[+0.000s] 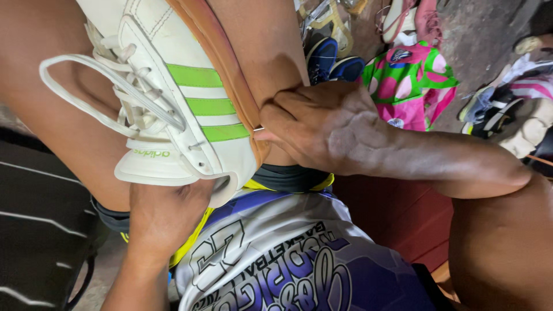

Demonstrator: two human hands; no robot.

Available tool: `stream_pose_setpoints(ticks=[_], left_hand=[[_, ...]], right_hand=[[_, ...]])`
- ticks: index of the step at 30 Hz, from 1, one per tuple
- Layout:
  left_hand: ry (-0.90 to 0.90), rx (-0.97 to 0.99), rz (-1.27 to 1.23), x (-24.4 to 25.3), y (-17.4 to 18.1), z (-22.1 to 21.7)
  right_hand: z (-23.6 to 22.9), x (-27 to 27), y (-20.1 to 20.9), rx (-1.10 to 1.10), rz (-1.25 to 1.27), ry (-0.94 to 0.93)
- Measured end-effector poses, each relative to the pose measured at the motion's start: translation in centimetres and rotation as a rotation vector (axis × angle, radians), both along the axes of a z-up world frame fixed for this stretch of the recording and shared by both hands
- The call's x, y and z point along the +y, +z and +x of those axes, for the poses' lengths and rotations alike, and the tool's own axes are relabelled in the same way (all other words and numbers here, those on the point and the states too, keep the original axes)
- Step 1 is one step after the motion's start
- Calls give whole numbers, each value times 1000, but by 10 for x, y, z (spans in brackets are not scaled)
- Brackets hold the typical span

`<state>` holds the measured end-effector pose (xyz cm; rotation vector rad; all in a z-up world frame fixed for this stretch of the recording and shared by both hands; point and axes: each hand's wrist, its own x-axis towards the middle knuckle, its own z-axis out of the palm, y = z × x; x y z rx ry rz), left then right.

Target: The person is sitting on the floor and sewing a white sneaker with green stripes using a needle and white thread. They repeatedly push the needle through the shoe's sole and pull the thread tight to secure the stitching.

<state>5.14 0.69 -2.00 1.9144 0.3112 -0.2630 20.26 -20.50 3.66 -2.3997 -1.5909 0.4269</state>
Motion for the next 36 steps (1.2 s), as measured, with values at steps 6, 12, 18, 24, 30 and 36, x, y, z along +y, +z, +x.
stream_pose_setpoints(ticks=[6, 12, 18, 24, 30, 36], left_hand=[[13, -35, -6, -3, -2, -4], [170, -59, -223, -7, -4, -12], [339, -248, 276, -19, 30, -29], [32, -515, 436, -42, 60, 0], [-180, -464, 664, -54, 60, 35], [87, -367, 181, -42, 54, 21]], right_hand=[[0, -11, -13, -234, 2, -91], [28, -45, -12, -222, -26, -113], [20, -67, -26, -83, 10, -215], [2, -56, -22, 29, 157, -169], [4, -51, -15, 41, 171, -122], [-9, -25, -21, 140, 378, -54]])
